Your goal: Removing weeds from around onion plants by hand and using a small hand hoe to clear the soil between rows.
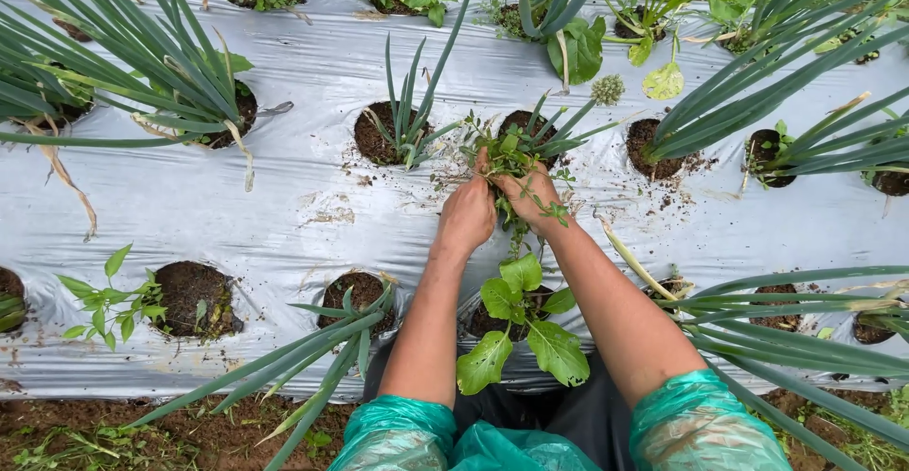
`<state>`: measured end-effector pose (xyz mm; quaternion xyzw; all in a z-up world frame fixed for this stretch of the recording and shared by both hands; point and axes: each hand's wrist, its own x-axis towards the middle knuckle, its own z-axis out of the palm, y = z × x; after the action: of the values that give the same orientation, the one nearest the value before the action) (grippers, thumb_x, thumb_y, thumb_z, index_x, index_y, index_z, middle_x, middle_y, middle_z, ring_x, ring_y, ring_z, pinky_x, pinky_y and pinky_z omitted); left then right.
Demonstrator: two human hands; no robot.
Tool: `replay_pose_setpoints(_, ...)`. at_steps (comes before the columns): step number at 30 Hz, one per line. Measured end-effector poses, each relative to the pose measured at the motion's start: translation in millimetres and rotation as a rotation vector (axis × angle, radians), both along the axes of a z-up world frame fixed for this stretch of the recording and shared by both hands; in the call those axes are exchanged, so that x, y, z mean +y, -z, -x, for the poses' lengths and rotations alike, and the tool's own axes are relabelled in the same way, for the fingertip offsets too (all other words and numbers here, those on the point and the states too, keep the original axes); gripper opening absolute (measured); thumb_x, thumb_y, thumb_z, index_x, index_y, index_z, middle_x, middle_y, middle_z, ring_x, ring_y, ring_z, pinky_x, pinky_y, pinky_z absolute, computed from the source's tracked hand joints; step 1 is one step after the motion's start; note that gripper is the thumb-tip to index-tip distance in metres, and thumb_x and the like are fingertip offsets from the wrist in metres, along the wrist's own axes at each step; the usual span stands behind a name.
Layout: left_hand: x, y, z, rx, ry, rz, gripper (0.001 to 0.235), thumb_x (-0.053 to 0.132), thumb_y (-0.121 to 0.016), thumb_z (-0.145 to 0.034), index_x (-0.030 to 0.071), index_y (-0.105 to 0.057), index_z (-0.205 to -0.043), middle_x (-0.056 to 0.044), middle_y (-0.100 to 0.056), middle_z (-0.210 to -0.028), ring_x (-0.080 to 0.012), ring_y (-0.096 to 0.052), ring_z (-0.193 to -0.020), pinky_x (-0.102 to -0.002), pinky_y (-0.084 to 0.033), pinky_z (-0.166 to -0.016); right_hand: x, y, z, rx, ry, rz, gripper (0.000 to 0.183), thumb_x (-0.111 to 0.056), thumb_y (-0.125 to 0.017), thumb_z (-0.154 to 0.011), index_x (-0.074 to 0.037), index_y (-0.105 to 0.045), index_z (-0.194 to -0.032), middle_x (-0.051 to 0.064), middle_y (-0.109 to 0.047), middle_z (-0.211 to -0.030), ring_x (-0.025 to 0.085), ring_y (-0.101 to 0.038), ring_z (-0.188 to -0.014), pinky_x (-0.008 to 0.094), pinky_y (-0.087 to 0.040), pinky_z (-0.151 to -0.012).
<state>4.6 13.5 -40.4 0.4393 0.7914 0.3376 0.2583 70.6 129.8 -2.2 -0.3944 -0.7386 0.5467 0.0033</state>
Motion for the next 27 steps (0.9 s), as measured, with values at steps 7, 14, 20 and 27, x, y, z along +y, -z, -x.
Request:
replay_pose_setpoints(7,-18.4,-92.1,0.4,-0.271,-0.006,-0.065,0.064,-0.007,-0.042,-0.101,-0.014,-0.018,-0.160,-0.043,-0.069,-0.104,-0.0431,-0.073,-0.077,-0.049,-0.058,-0.067,13.0,36.9,-24.0,0.067,0.163,-0.016,0.040,-0.029,-0.053,-0.108,0.009,-0.051,-0.119,0.014,-0.062,-0.093,0.018,-0.060,-0.092,0.032,-0.049,-0.091)
replay_pose_setpoints(14,-6.5,-29.1,20.0,-0.088,-0.311,-0.130,0.040,0.015,-0.070,-0.092,0.006,-0.070,-0.131,-0.018,-0.075,-0.096,-0.0334,-0.073,-0.089,-0.047,-0.060,-0.082,89.4,174.8,-58.8,0.280,0.138,0.065,0.047,-0.038,-0.060,-0.103,-0.007,-0.059,-0.139,0.007,-0.067,-0.125,0.018,-0.064,-0.105,0.034,-0.050,-0.099)
replay_pose_setpoints(20,-10.3,-22.1,26.2,0.073,-0.566,0.066,0.032,0.000,-0.071,-0.091,0.004,-0.074,-0.123,-0.028,-0.064,-0.123,-0.0367,-0.067,-0.117,-0.051,-0.052,-0.105,86.2,178.5,-60.5,0.305,0.155,0.308,0.046,-0.032,-0.051,-0.105,-0.010,-0.054,-0.145,0.005,-0.059,-0.139,0.020,-0.059,-0.124,0.039,-0.050,-0.107)
replay_pose_setpoints(27,-6.4,55.2,33.2,0.096,-0.544,-0.015,0.014,-0.002,-0.070,-0.085,0.008,-0.079,-0.090,-0.010,-0.069,-0.087,-0.0317,-0.074,-0.086,-0.044,-0.060,-0.082,116.0,277.0,-64.7,0.440,0.150,0.575,0.063,-0.049,-0.054,-0.101,-0.013,-0.046,-0.152,0.006,-0.051,-0.150,0.023,-0.054,-0.135,0.039,-0.047,-0.113)
